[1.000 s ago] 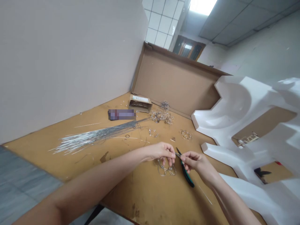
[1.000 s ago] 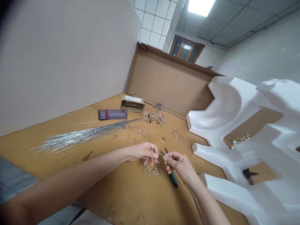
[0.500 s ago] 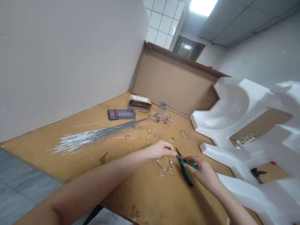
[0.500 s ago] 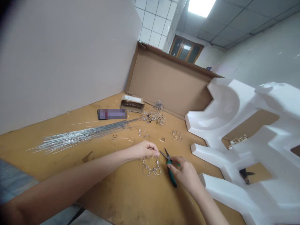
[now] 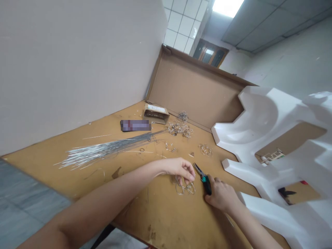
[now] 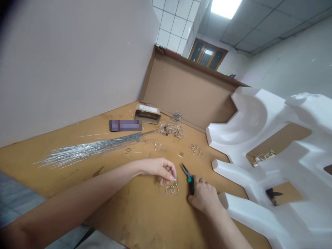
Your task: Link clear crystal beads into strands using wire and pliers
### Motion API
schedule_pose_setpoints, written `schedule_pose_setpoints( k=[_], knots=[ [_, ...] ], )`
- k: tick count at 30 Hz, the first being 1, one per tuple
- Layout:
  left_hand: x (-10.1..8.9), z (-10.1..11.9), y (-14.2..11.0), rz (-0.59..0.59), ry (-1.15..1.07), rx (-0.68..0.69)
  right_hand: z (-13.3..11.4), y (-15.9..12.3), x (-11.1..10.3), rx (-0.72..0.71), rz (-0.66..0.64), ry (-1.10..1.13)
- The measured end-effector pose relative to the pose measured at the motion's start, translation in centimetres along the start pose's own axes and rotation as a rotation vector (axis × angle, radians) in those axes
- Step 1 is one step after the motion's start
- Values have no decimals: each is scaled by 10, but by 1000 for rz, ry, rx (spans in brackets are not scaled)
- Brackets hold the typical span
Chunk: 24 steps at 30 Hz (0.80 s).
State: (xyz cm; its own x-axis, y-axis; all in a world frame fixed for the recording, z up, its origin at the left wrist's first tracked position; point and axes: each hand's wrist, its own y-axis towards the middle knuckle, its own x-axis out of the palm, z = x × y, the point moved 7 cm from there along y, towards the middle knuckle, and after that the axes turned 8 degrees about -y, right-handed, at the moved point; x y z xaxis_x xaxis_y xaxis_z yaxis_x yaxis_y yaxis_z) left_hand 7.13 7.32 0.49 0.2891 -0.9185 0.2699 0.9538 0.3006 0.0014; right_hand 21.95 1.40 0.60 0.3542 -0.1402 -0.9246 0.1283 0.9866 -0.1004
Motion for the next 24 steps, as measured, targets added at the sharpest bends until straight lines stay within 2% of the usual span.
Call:
schedule_pose_setpoints(
  k=[4, 9, 12, 14, 15, 17, 20, 22, 24],
  knots=[
    [1, 7, -5, -5, 22, -6, 1, 3, -1, 48, 36, -19],
    [3, 9, -8, 4, 60, -19, 19, 4, 2, 99, 17, 112],
    [6, 11, -9, -6, 72, 3, 28, 0, 4, 64, -29, 250],
    [7, 12, -9, -1, 56, 19, 31, -8, 1, 12, 5, 353],
    [7, 12, -9, 6, 40, 25, 34, -13, -4, -8, 63, 382],
    [6, 12, -8, 23, 15, 31, 39, -28, -21, -57, 261, 336],
    [5, 10, -7, 27, 7, 17, 35, -60, -56, -231, 641, -17],
    [7, 10, -7, 16, 2, 10, 28, -77, -72, -348, 779, -213],
    [9, 10, -7, 4, -12, -1, 24, -86, -83, -400, 842, -333]
  ],
)
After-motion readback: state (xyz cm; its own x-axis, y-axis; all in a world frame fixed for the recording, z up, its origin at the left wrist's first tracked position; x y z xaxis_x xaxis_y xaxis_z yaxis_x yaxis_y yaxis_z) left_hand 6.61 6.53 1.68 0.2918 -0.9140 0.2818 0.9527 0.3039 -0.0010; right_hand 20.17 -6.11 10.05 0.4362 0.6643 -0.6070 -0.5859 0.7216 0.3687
